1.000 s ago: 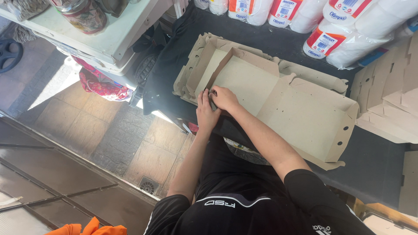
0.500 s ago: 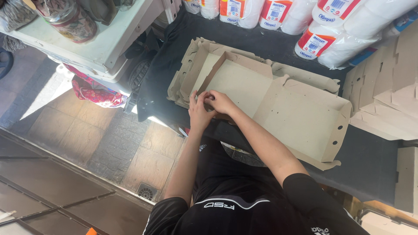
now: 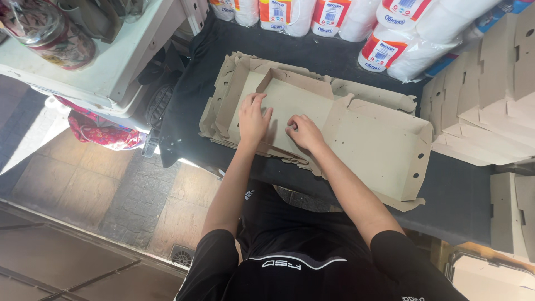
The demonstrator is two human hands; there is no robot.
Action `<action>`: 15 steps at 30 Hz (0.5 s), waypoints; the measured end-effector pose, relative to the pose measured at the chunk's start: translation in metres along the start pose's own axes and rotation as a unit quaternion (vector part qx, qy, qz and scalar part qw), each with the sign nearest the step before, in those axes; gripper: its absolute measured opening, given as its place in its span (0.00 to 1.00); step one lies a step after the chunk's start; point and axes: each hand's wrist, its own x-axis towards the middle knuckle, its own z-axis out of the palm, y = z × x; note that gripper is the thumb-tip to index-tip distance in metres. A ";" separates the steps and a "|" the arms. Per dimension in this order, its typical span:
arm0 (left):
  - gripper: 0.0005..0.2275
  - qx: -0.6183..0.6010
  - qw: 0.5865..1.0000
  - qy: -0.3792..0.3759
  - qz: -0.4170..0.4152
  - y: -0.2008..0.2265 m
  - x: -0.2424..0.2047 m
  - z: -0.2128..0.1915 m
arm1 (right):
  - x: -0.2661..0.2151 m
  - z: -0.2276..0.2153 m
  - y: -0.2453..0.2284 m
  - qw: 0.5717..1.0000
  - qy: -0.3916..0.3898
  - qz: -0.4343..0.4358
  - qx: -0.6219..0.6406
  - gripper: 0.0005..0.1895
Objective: The person folds a flat cardboard sheet into a small rectangular box by hand, repeating the process for a second box and placing it into an open larger container.
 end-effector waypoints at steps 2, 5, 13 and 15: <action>0.20 0.065 0.997 -0.038 0.017 0.002 0.018 0.016 | -0.004 0.003 0.002 1.000 -0.002 0.006 0.024 0.15; 0.20 0.110 0.990 -0.081 0.021 0.004 0.052 0.041 | -0.005 0.005 0.005 0.999 -0.010 0.007 0.030 0.15; 0.20 0.217 0.971 -0.088 0.040 0.018 0.090 0.066 | 0.007 0.018 0.029 0.994 -0.046 0.006 0.104 0.21; 0.18 0.234 0.967 -0.094 0.046 0.010 0.097 0.080 | 0.007 0.019 0.033 0.991 -0.051 0.006 0.121 0.21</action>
